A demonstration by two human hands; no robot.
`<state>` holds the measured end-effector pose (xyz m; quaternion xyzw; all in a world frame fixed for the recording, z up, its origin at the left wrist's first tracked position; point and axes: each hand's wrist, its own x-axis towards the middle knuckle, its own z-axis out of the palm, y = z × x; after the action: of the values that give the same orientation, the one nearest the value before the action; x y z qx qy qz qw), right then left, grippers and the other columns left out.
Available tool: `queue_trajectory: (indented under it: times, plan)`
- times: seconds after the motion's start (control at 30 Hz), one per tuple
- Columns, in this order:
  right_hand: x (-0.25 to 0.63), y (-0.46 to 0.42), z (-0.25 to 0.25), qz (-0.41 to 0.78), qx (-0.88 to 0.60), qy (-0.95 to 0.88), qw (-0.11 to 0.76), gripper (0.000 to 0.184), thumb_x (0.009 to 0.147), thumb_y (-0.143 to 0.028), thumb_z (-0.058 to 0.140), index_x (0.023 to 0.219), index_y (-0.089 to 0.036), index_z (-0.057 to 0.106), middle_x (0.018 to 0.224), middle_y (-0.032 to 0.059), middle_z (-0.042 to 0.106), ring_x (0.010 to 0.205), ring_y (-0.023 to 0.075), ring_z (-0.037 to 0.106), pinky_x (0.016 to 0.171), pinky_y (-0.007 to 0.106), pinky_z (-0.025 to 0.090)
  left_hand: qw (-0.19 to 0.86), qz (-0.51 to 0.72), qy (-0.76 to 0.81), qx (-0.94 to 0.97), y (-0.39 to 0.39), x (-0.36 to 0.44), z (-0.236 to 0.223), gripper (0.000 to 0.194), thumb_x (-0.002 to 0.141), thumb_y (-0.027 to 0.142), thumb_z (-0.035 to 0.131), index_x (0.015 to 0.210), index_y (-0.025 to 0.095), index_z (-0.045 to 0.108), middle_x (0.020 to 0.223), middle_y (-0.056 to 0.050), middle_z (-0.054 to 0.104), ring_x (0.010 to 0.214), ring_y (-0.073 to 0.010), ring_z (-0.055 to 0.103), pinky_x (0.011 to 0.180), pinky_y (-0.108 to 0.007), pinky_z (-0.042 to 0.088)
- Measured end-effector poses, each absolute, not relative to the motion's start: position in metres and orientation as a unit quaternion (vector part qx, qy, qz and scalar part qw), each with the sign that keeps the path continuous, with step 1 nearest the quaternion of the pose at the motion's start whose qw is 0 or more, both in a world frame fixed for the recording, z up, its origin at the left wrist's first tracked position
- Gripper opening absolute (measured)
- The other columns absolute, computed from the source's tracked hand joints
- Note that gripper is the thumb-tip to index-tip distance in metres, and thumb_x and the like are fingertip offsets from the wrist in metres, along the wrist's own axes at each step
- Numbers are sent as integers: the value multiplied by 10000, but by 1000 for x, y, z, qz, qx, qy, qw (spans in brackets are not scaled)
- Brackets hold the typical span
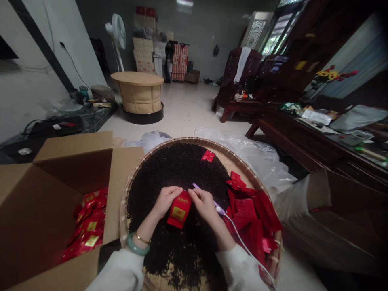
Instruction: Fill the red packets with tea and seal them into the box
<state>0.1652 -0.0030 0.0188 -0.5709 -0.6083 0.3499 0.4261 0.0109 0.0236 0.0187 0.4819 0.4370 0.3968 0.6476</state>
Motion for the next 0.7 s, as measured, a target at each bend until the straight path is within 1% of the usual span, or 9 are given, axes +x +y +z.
queue_trajectory:
  times: [0.07, 0.13, 0.23, 0.3, 0.4, 0.5, 0.57, 0.63, 0.7]
  plan:
    - [161, -3, 19, 340, -576, -604, 434, 324, 787, -437, 568, 589, -180, 554, 540, -30, 517, 513, 118, 452, 498, 226, 322, 650, 389, 427, 494, 25, 9, 17, 365, 685, 479, 664, 617, 121, 635, 548, 12, 582, 518, -113, 477, 520, -223, 345]
    - [159, -3, 19, 333, -576, -601, 443, 278, 769, -404, 585, 603, -182, 557, 556, -29, 528, 527, 117, 447, 508, 224, 325, 659, 375, 419, 500, 26, 8, 16, 376, 687, 490, 659, 630, 119, 640, 564, 6, 591, 536, -119, 489, 539, -229, 362]
    - [160, -3, 18, 339, -569, -597, 453, 286, 787, -389, 535, 588, -183, 543, 542, -29, 494, 525, 116, 425, 507, 227, 312, 673, 343, 420, 503, 26, 8, 17, 390, 696, 505, 643, 646, 119, 644, 575, -2, 600, 550, -131, 509, 545, -235, 377]
    - [163, -2, 17, 349, -569, -584, 462, 297, 781, -397, 530, 577, -181, 532, 534, -33, 470, 519, 113, 411, 504, 228, 302, 668, 329, 426, 514, 25, 9, 18, 360, 689, 479, 655, 653, 121, 651, 585, -1, 613, 557, -133, 521, 542, -230, 378]
    - [166, -3, 14, 369, -575, -543, 488, 358, 793, -459, 510, 566, -182, 514, 509, -43, 421, 496, 105, 392, 483, 226, 292, 643, 335, 437, 532, 25, 9, 20, 300, 674, 423, 676, 666, 123, 675, 606, -3, 644, 571, -135, 542, 559, -226, 388]
    - [164, -6, 9, 418, -566, -495, 510, 384, 815, -535, 481, 720, -180, 591, 492, -56, 431, 453, 102, 395, 438, 217, 296, 638, 363, 448, 510, 26, 8, 18, 305, 671, 423, 680, 712, 121, 703, 644, -20, 680, 589, -150, 572, 580, -238, 414]
    - [163, -8, 5, 461, -550, -473, 511, 387, 772, -565, 549, 795, -183, 609, 476, -65, 454, 413, 96, 394, 401, 209, 300, 648, 372, 449, 491, 26, 7, 17, 324, 659, 437, 697, 724, 120, 708, 667, -36, 696, 601, -165, 594, 577, -245, 428]
    - [164, -9, 3, 486, -541, -449, 519, 399, 701, -581, 630, 715, -184, 594, 450, -68, 455, 375, 85, 381, 363, 203, 296, 664, 363, 459, 465, 27, 7, 18, 368, 666, 475, 695, 740, 115, 709, 679, -59, 704, 611, -176, 617, 557, -242, 435]
    - [167, -8, 6, 485, -544, -405, 552, 419, 663, -589, 667, 644, -183, 566, 442, -67, 464, 358, 80, 391, 347, 201, 321, 676, 370, 476, 423, 29, 6, 19, 433, 704, 519, 658, 833, 109, 711, 739, -89, 721, 640, -179, 644, 549, -231, 448]
